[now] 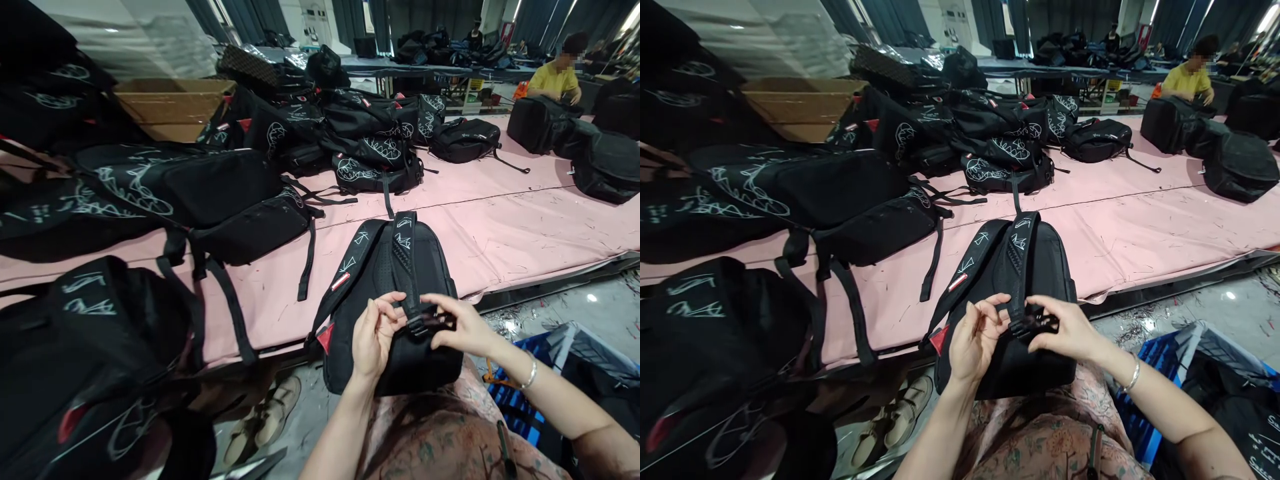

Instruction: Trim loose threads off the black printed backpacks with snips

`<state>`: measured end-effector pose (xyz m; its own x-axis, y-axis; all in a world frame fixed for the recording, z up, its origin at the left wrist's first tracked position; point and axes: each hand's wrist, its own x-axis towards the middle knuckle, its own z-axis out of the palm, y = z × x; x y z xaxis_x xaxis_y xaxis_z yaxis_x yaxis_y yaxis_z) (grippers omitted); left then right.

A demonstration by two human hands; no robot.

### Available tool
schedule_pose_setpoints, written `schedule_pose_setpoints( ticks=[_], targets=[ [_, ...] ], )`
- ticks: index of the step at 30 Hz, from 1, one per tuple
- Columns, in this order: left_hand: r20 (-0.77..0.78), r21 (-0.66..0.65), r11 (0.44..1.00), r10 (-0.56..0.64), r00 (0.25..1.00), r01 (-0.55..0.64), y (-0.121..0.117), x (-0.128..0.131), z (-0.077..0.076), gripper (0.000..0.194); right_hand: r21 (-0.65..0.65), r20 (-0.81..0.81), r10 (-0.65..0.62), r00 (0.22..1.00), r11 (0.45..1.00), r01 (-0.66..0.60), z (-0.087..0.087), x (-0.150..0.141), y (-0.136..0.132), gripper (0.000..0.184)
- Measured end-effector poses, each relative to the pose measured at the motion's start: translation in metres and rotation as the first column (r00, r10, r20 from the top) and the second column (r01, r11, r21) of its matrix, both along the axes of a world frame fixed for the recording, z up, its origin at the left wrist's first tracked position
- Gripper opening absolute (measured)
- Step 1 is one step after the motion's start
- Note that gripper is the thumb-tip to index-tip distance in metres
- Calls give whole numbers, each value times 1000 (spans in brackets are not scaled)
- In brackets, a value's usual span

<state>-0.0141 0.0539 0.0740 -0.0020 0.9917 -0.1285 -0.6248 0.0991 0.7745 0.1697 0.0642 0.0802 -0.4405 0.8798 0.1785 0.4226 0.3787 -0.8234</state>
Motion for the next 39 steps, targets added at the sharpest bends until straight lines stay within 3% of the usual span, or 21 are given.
schedule_pose_setpoints(
  ticks=[3, 5, 8, 10, 12, 14, 17, 19, 22, 25, 32, 39],
  targets=[
    [-159, -13, 1000, -17, 987, 15, 6, -2, -1, 34, 117, 77, -152, 985, 983, 143, -22, -14, -11, 23],
    [-363, -6, 1000, -16, 932, 14, 11, -4, -4, 28, 278, 159, -235, 959, 943, 185, -28, -19, -15, 29],
    [-640, 6, 998, -47, 767, 66, 18, -7, -8, 27, 482, 294, -235, 926, 874, 68, -28, -23, -18, 30],
    [-747, 5, 995, -60, 663, 95, 22, -5, -10, 28, 539, 368, -226, 902, 843, -9, -26, -26, -20, 28],
    [-779, 13, 997, -40, 626, 80, 25, 0, -12, 29, 547, 402, -257, 879, 837, -5, -25, -29, -24, 27],
    [-700, 8, 999, -19, 714, 35, 26, 6, -14, 31, 514, 385, -288, 877, 856, 56, -25, -32, -30, 24],
    [-382, -92, 994, 12, 924, -51, 27, 13, -17, 29, 394, 253, -235, 939, 911, 122, -25, -29, -39, 15],
    [-190, -178, 982, 26, 982, -60, 26, 14, -18, 27, 301, 115, -189, 975, 942, 147, -24, -22, -43, 23],
    [-45, -221, 975, 27, 999, -36, 24, 14, -18, 27, 221, -28, -265, 964, 939, 264, -21, -5, -39, 38],
    [13, -205, 979, -11, 1000, 14, 22, 15, -15, 26, 256, -44, -332, 942, 908, 332, -20, 10, -22, 23],
    [10, -197, 980, -26, 1000, 28, 18, 19, -14, 24, 431, 51, -136, 989, 897, 101, -14, 15, 9, 15],
    [-51, -231, 972, -40, 998, 27, 16, 18, -17, 30, 463, 209, -133, 969, 886, 22, -6, 12, 13, 15]
  ],
)
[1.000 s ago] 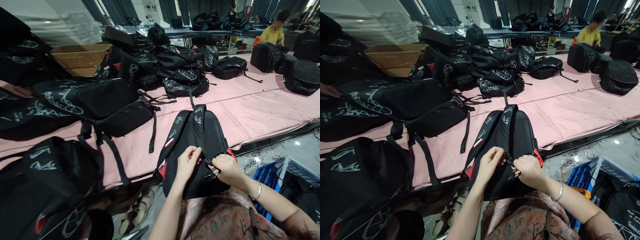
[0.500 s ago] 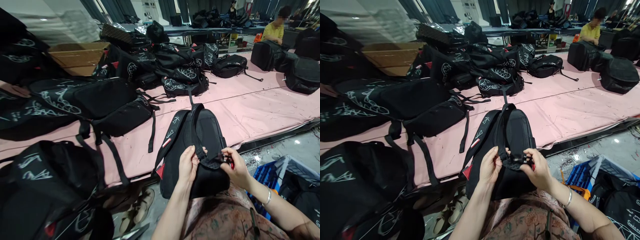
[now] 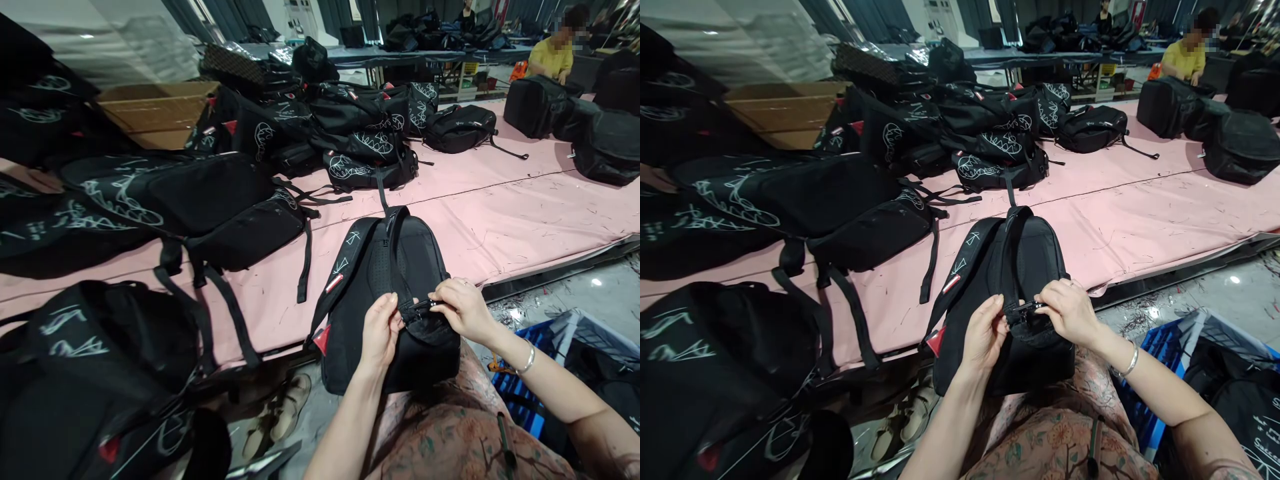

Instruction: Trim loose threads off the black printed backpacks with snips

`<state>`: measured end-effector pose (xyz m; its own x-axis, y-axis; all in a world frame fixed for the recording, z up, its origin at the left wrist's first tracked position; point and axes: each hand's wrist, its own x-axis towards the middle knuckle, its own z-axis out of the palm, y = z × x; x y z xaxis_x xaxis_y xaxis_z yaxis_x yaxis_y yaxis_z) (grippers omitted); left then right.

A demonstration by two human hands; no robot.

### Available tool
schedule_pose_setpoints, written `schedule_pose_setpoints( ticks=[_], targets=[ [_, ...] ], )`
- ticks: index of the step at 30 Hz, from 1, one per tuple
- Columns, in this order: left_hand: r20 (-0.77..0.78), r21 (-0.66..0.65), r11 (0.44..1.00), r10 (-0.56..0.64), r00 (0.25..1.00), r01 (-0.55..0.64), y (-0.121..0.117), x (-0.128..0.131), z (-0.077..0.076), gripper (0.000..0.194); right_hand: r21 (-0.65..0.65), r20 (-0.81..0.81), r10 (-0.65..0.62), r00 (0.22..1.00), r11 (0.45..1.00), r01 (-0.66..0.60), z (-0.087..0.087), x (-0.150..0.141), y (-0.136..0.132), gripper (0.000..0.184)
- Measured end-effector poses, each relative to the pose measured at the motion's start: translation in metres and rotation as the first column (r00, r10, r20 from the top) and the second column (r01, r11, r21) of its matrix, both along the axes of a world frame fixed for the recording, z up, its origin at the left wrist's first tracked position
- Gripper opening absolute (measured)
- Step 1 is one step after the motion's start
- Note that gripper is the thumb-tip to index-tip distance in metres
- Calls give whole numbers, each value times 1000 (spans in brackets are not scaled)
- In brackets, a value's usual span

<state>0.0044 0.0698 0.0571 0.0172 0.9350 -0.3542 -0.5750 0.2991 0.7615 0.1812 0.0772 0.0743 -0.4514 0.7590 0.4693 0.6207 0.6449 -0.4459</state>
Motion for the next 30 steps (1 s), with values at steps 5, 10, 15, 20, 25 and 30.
schedule_pose_setpoints(
  ticks=[5, 10, 15, 20, 25, 30],
  targets=[
    [-19, 9, 1000, -10, 1000, 10, 0, 0, 0, 30, -20, 3, 42, 999, 999, -42, 5, 3, 3, 15],
    [-38, 16, 1000, -12, 999, 13, -1, 4, 3, 32, -27, 109, 119, 987, 993, -117, 12, -2, 6, 16],
    [-51, 5, 1000, -2, 999, 3, -1, 3, 2, 34, -18, 115, 86, 990, 996, -84, 11, -5, 8, 15],
    [-29, 10, 999, 38, 999, -37, 0, -1, 0, 32, -128, -135, 12, 991, 991, -30, -2, 0, 8, 10],
    [-44, 40, 996, 80, 996, -78, 1, 2, 4, 27, -343, -289, -97, 952, 939, -8, -3, 5, -2, 17],
    [-77, 78, 992, 107, 991, -101, 1, 10, 14, 26, -506, -263, -146, 954, 862, -8, -4, -10, -14, 26]
  ],
)
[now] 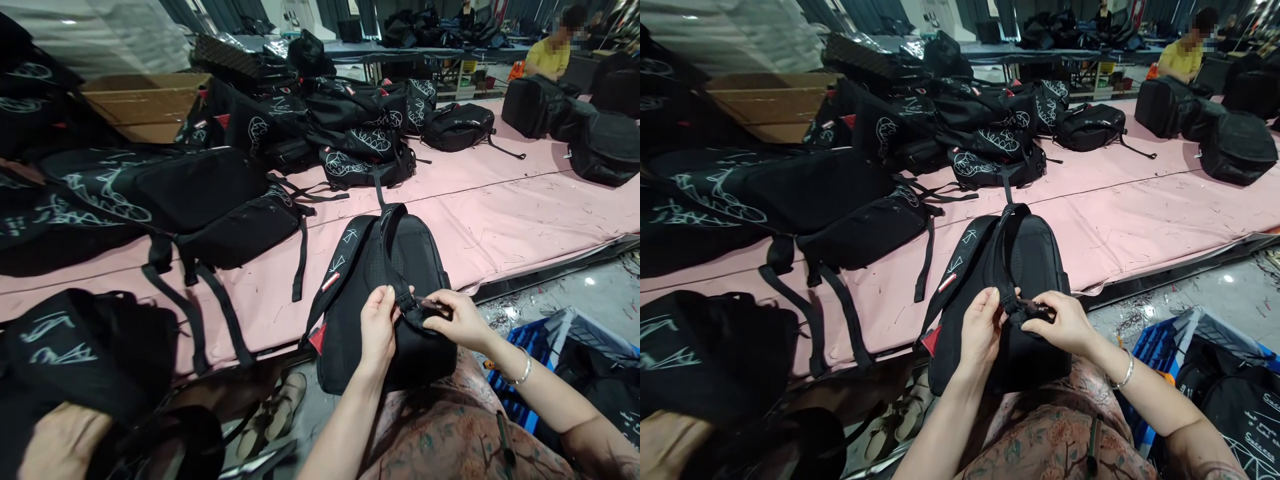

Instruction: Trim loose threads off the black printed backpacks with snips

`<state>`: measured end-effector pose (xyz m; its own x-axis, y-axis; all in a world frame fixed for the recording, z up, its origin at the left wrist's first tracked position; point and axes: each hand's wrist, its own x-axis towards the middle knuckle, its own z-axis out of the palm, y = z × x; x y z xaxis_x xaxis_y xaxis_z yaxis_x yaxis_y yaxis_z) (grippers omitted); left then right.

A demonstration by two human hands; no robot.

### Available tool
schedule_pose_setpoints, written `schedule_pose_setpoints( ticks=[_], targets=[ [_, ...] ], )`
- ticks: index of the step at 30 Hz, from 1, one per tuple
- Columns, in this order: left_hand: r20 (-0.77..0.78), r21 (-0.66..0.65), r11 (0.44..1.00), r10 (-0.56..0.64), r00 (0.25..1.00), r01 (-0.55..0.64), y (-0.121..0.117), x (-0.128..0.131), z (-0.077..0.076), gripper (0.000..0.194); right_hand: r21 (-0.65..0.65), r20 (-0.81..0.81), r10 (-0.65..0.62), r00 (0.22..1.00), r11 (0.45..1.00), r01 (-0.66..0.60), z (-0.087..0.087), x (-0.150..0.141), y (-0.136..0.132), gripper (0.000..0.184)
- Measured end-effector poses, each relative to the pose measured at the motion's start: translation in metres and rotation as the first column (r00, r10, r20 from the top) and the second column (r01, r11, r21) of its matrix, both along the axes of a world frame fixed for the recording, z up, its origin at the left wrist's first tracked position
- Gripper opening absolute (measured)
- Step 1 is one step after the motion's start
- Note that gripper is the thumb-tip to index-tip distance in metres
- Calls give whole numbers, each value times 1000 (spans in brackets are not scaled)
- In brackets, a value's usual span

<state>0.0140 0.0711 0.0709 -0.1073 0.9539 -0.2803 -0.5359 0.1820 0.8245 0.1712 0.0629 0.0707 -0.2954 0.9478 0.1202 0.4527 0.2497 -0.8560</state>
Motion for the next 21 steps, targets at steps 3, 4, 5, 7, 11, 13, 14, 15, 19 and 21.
schedule_pose_setpoints(
  ticks=[3, 4, 5, 7, 11, 13, 14, 15, 19, 21],
  targets=[
    [26, -27, 1000, 2, 1000, -1, 0, 2, 4, 28, -73, -69, -3, 998, 997, -2, -12, -14, -2, 18],
    [53, -53, 999, -3, 999, 6, 1, 2, 4, 29, -93, -130, -11, 991, 996, -1, -18, -18, -2, 21],
    [85, -85, 996, -9, 996, 16, 1, 1, 4, 31, -107, -195, -29, 980, 994, 8, -23, -20, -2, 23],
    [143, -141, 990, -8, 990, 29, 2, 0, 3, 35, -119, -290, -75, 954, 992, 42, -30, -23, -1, 26],
    [84, -81, 995, 70, 994, -64, 1, -3, 0, 37, -115, -328, -112, 938, 990, 78, -32, -24, -2, 24],
    [-28, 40, 996, 76, 997, -75, 0, -5, -2, 27, -109, -326, -113, 939, 991, 81, -31, -25, -3, 21],
    [-101, 96, 994, 65, 993, -56, -1, -6, -2, 19, -105, -324, -118, 939, 990, 89, -30, -25, -3, 21],
    [-173, 137, 990, 50, 984, -26, -2, -8, -1, 13, -103, -321, -124, 939, 990, 95, -30, -26, -4, 20],
    [-349, 154, 979, -75, 934, 136, -7, -18, 4, 13, -109, -281, -134, 950, 988, 107, -30, -28, -4, 22],
    [-416, 174, 967, -100, 904, 187, -10, -22, 6, 13, -112, -266, -142, 954, 987, 115, -29, -29, -4, 23]
  ],
)
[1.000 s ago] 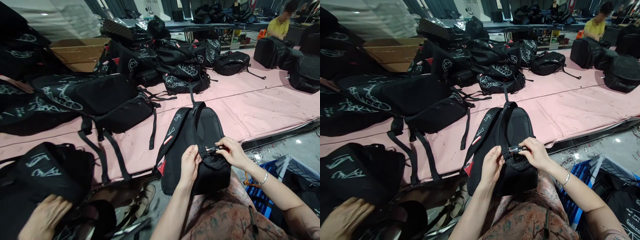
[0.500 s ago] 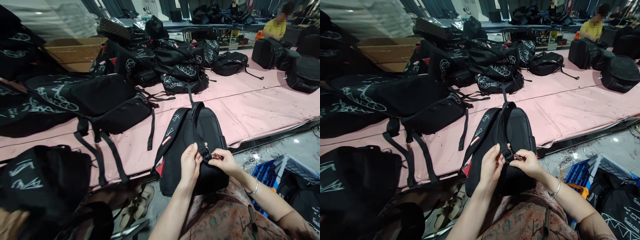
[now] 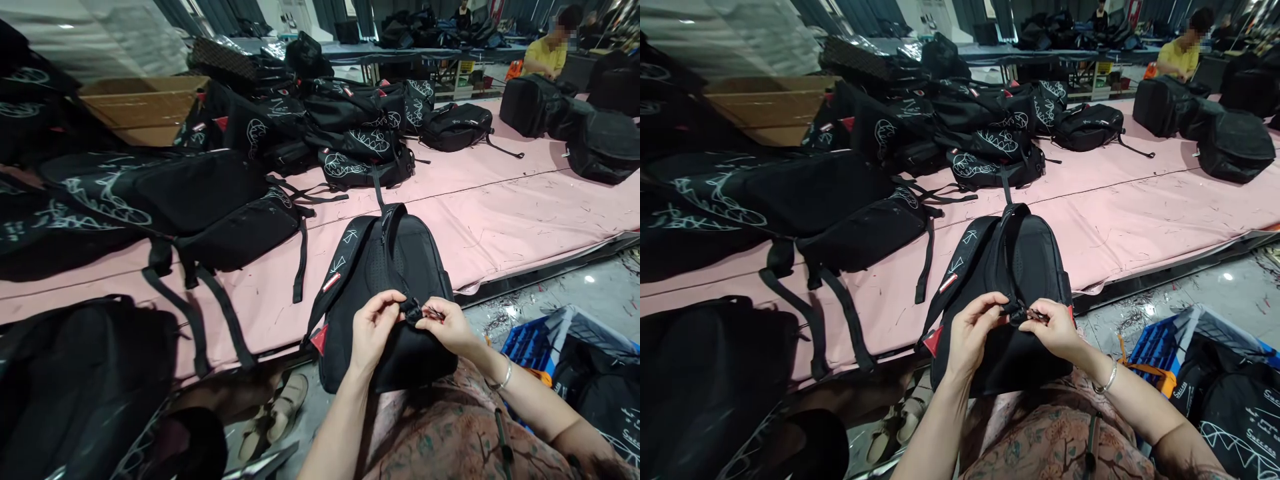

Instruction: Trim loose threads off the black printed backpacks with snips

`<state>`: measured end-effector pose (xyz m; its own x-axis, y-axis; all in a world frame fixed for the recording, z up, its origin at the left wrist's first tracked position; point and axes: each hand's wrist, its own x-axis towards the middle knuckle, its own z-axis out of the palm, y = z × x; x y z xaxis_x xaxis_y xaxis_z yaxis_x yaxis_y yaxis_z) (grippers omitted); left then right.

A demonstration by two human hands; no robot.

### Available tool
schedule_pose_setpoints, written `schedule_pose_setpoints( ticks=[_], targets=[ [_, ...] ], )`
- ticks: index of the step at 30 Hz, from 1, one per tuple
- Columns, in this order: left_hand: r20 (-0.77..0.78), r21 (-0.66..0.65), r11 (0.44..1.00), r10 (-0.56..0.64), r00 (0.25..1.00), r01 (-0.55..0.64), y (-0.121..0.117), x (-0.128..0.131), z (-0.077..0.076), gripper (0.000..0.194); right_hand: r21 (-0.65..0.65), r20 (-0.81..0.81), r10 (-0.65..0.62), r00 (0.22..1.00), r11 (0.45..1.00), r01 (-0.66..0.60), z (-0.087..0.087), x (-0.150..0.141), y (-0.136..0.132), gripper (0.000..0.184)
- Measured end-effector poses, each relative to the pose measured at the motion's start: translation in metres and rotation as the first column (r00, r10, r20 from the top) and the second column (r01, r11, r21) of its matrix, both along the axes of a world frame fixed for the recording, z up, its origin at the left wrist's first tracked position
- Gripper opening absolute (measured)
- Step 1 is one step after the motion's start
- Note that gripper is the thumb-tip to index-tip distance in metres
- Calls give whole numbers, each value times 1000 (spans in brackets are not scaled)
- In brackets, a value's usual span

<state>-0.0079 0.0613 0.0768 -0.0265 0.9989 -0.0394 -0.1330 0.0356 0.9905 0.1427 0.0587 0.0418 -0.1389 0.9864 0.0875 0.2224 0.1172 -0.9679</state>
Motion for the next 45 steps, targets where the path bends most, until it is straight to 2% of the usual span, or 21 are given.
schedule_pose_setpoints(
  ticks=[3, 7, 11, 14, 16, 18, 20, 22, 26, 30, 36, 40, 43, 45],
  targets=[
    [-130, 73, 997, 7, 991, 3, -4, -2, 0, 10, -1, -2, -17, 1000, 1000, 17, 1, 0, 0, 22],
    [-186, 58, 998, -12, 983, 24, -8, 1, -4, 14, -1, -13, -38, 999, 999, 38, 1, 0, 0, 23],
    [-91, 10, 999, -47, 995, 48, -9, 5, -5, 25, 54, 12, -81, 997, 995, 80, 0, -1, -1, 24],
    [4, -3, 999, -48, 999, 48, -8, 7, -6, 27, 66, 43, -63, 997, 996, 60, 1, 0, 0, 23],
    [30, 5, 999, -46, 998, 46, -8, 9, -6, 29, 47, 58, -31, 998, 998, 29, 2, 3, -1, 18],
    [18, 21, 999, -33, 999, 32, -8, 11, -7, 29, 48, 44, -53, 998, 998, 51, 4, 8, -1, 12],
    [-5, 39, 999, -15, 1000, 16, -9, 14, -7, 28, 115, 31, -155, 988, 982, 150, 8, 15, -3, 11],
    [-17, 48, 999, -11, 1000, 12, -9, 17, -8, 27, 246, 53, -231, 972, 946, 211, 14, 21, -3, 10],
    [-28, 72, 997, -34, 999, 36, -10, 22, -9, 28, 473, 171, -145, 975, 880, 48, 28, 28, 2, 23],
    [-46, 94, 995, -36, 998, 40, -9, 25, -9, 31, 564, 216, -116, 969, 825, -27, 36, 28, 9, 26],
    [45, 91, 995, -36, 998, 32, -8, 27, -5, 48, 508, 256, -56, 965, 857, -85, 39, 29, 11, 22],
    [-22, 80, 996, -27, 999, 29, -8, 26, -4, 48, 470, 310, -27, 950, 873, -128, 40, 29, 11, 23],
    [-58, 79, 997, -6, 998, 11, -9, 26, -5, 47, 369, 275, -57, 960, 928, -51, 38, 24, 10, 17],
    [-45, 95, 995, 5, 999, -1, -9, 27, -7, 47, 237, 144, -96, 985, 970, 60, 33, 18, 8, 11]
  ],
)
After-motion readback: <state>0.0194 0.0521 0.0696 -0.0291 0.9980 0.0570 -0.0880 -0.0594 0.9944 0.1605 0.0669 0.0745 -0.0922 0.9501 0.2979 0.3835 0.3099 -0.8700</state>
